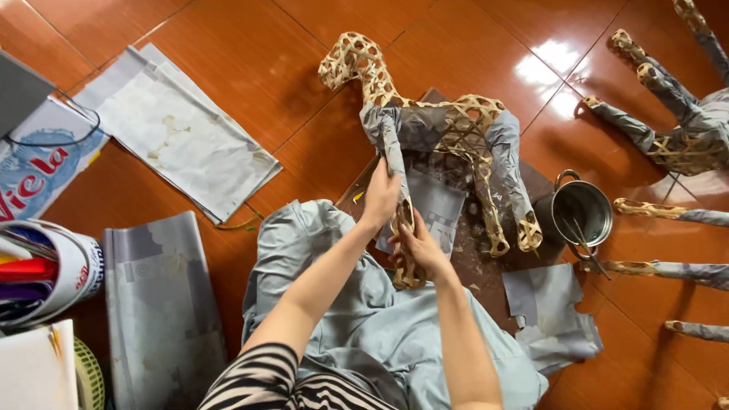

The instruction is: Wrapping paper strips with adhesive onto a woven frame to create a giraffe figure.

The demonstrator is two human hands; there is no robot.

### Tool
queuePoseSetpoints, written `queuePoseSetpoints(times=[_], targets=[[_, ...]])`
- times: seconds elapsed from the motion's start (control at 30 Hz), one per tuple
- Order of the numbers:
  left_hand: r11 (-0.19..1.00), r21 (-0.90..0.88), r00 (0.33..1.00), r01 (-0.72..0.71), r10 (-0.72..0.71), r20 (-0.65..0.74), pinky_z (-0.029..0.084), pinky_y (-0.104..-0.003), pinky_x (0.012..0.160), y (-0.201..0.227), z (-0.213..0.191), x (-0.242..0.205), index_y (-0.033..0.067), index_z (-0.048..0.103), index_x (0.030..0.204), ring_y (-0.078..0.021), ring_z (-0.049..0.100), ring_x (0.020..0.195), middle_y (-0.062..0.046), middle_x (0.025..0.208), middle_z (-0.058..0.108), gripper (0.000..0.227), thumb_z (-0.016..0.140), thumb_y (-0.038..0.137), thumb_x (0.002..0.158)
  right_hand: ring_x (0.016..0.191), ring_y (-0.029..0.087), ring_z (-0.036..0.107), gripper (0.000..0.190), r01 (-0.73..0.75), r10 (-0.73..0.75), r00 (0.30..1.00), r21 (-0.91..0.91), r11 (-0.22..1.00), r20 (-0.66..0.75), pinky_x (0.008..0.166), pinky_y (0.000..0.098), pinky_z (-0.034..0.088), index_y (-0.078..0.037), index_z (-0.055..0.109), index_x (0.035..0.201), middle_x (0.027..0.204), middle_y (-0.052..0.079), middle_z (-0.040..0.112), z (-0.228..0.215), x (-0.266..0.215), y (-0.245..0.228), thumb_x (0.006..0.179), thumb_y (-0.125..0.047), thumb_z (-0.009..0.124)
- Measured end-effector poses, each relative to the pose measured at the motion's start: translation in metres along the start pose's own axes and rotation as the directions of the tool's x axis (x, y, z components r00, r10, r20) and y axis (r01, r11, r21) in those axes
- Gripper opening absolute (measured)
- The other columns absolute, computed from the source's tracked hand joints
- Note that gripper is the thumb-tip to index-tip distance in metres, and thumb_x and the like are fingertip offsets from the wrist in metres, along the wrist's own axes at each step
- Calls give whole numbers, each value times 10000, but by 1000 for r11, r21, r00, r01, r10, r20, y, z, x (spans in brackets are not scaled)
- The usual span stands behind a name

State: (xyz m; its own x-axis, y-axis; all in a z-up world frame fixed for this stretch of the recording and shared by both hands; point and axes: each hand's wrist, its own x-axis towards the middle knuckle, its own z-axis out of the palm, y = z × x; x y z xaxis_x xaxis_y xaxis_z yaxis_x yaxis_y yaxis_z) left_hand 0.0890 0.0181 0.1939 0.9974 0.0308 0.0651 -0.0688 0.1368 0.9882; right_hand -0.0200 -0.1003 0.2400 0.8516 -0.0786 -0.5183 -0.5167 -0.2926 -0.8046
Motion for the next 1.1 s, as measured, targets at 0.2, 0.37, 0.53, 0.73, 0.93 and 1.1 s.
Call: queuePoseSetpoints(times=[0.2, 0.37, 0.53, 0.73, 0.93, 1.1], targets=[[880, 463, 984, 109, -30, -175, 509, -494, 961, -111, 62, 71, -212, 407, 1398, -487, 623, 1105, -354, 1168, 623, 764, 765, 197, 860, 893, 113, 582, 570, 239, -251, 966, 141, 961, 69, 742, 270, 513, -119, 309, 1576, 1084, 49, 614, -5, 15, 22, 1097, -359, 502], [484, -495, 673, 721, -658, 338, 542, -405, 539, -125, 48, 105, 3, 579, 990, -275, 658, 611, -99, 743, 614, 390, 801, 307, 885, 722, 117, 561, 580, 69, -90, 990, 191, 979, 106, 596, 290, 504, -178, 311, 1579, 914, 40, 584, -3, -18, -28, 1067, -393, 479], [425, -546, 631, 722, -729, 266, 464, -325, 440, -120, 48, 102, 79, 523, 875, -180, 516, 472, -13, 607, 485, 525, 785, 532, 925, 601, 186, 588, 620, -163, 96, 978, 397, 903, 183, 521, 334, 534, -274, 261, 1597, 808, 95, 598, 1, -32, -26, 1020, -357, 471], [446, -425, 606, 787, -686, 402, 606, -465, 574, -96, 11, 58, 52, 496, 1187, -362, 714, 590, -235, 677, 712, 810, 384, 757, 805, 764, 220, 698, 695, -139, -46, 969, 683, 717, 245, 583, 364, 617, -171, 261, 1584, 1020, 150, 667, -12, -91, -43, 977, -369, 536], [968, 169, 979, 185, -196, 55, 490, -526, 950, -144, 5, -78, -51, 207, 1471, -384, 557, 1206, -297, 1312, 525, 1051, 1006, 282, 874, 884, 195, 683, 696, 82, -213, 975, 804, 589, 56, 651, 245, 591, 37, 438, 1587, 1189, 212, 645, -42, -71, -79, 993, -265, 641], [584, -440, 718, 682, -418, 557, 622, -372, 786, -28, -13, -74, 35, 404, 1466, -195, 714, 944, -78, 1109, 687, 626, 721, 235, 965, 902, 150, 638, 590, 143, -284, 958, 816, 561, 27, 567, 219, 511, -12, 413, 1522, 1254, 180, 624, -33, -94, -145, 992, -155, 628]])
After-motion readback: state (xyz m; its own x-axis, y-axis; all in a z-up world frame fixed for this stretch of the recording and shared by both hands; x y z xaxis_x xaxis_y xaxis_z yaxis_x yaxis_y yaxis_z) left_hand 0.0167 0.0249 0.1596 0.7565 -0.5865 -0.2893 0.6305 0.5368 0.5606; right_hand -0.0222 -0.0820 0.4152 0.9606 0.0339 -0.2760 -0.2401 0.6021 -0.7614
